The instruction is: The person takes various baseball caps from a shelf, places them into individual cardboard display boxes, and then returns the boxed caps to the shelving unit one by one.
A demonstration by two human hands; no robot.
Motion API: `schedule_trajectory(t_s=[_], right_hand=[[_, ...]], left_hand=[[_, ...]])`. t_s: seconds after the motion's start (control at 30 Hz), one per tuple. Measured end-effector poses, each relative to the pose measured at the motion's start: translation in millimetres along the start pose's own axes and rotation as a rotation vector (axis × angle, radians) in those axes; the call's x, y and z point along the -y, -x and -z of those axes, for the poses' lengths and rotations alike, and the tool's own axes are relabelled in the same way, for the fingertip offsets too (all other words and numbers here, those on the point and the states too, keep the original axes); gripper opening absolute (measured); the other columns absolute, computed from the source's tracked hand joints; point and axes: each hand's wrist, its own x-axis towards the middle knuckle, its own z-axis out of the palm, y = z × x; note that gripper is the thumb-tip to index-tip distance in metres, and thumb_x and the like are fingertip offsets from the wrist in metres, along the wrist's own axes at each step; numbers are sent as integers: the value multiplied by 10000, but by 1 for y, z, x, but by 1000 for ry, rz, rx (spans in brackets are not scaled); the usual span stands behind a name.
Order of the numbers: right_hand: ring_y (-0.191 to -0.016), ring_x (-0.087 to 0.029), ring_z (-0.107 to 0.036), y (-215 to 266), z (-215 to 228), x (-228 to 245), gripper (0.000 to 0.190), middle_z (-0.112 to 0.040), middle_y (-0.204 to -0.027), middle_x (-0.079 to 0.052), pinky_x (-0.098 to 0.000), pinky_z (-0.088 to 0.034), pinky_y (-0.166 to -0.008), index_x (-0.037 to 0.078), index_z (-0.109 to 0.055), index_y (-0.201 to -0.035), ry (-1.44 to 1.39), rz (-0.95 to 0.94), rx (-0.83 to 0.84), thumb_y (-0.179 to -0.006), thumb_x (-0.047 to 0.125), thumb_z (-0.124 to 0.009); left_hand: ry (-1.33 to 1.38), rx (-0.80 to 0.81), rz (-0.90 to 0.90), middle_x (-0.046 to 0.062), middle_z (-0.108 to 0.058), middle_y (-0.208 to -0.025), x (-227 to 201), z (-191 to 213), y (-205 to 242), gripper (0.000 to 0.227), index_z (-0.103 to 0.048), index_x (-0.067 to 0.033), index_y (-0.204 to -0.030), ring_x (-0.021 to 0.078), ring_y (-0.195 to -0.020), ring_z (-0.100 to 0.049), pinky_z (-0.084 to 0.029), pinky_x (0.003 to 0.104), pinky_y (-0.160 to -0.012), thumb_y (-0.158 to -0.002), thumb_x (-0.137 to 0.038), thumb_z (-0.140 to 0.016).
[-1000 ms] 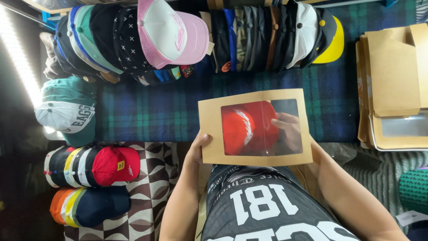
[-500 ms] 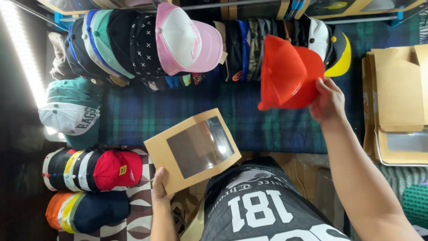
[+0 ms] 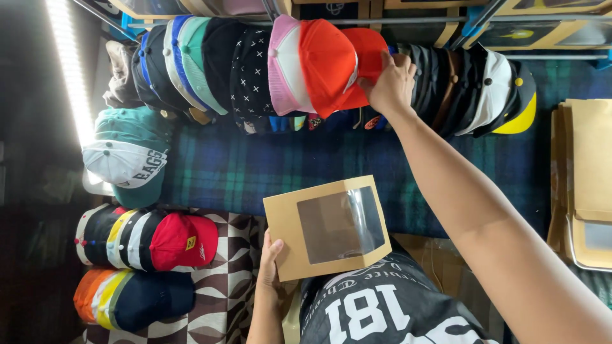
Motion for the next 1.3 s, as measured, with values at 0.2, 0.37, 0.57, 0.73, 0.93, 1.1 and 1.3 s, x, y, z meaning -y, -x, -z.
schedule_trajectory(t_s=[0.2, 0.37, 0.57, 0.73, 0.93, 1.1, 1.3], right_hand=[[-1295, -362, -438, 59, 4, -19, 498, -456, -1352, -150, -492, -479, -1030, 36, -624, -1302, -311, 291, -312, -882, 169, -857], [-1035, -377, -637, 167, 8, -55, 692, -640, -1184, -139, -522, -529, -893, 136, -613, -1348, -102, 253, 32, -818, 539, -803], [-1421, -451, -413, 232, 19, -93, 979, -461, -1492, -124, -572, -487, -1083, 250, -441, -1547, -120, -26, 288, -735, 653, -808], [-1419, -426, -453, 226, 31, -121, 834, -481, -1531, -111, -624, -511, -997, 273, -534, -1495, -606, -14, 255, -755, 455, -870], [-1364, -310, -471, 228, 24, -153, 617, -529, -1445, -147, -546, -391, -1114, 186, -509, -1541, -1157, -365, 195, -927, 132, -481], [-1452, -518, -359, 251, 47, -174, 1056, -355, -1600, -279, -634, -426, -1078, 58, -265, -1615, -989, -306, 175, -759, 211, -864], [-1295, -422, -576, 256, 63, -173, 1177, -401, -1591, -159, -537, -520, -1076, 192, -172, -1653, -433, -245, 239, -728, 280, -894]], left_hand=[[8, 3, 4, 107, -595, -1332, -14, -41, -3, 939, -376, -124, -1508, 251, -1102, -633, -550, 422, -858, -686, -349, -772], [-104, 66, -113, 105, -465, -1379, -40, -108, 6, 976, -342, -163, -1584, 240, -1144, -487, -494, 429, -949, -750, -366, -807], [-268, 187, -126, 102, -637, -1136, -50, -137, -12, 744, -422, -197, -1561, 183, -897, -665, -616, 315, -713, -895, -88, -736], [-773, 252, -526, 125, -603, -1418, -124, -211, 25, 769, -574, -164, -1486, 274, -1313, -586, -434, 452, -1110, -785, -180, -890], [-1510, 159, -478, 21, -534, -1464, -67, -256, -7, 751, -604, -252, -1391, 353, -1196, -662, -578, 477, -989, -713, -425, -877], [-1332, 196, -329, 178, -546, -1400, -21, -308, 27, 888, -414, -232, -1541, 416, -1257, -613, -521, 526, -1009, -769, -355, -835], [-1592, 128, -450, 209, -538, -1357, 6, -314, 13, 842, -282, -169, -1532, 397, -1100, -691, -603, 477, -866, -809, -187, -713]])
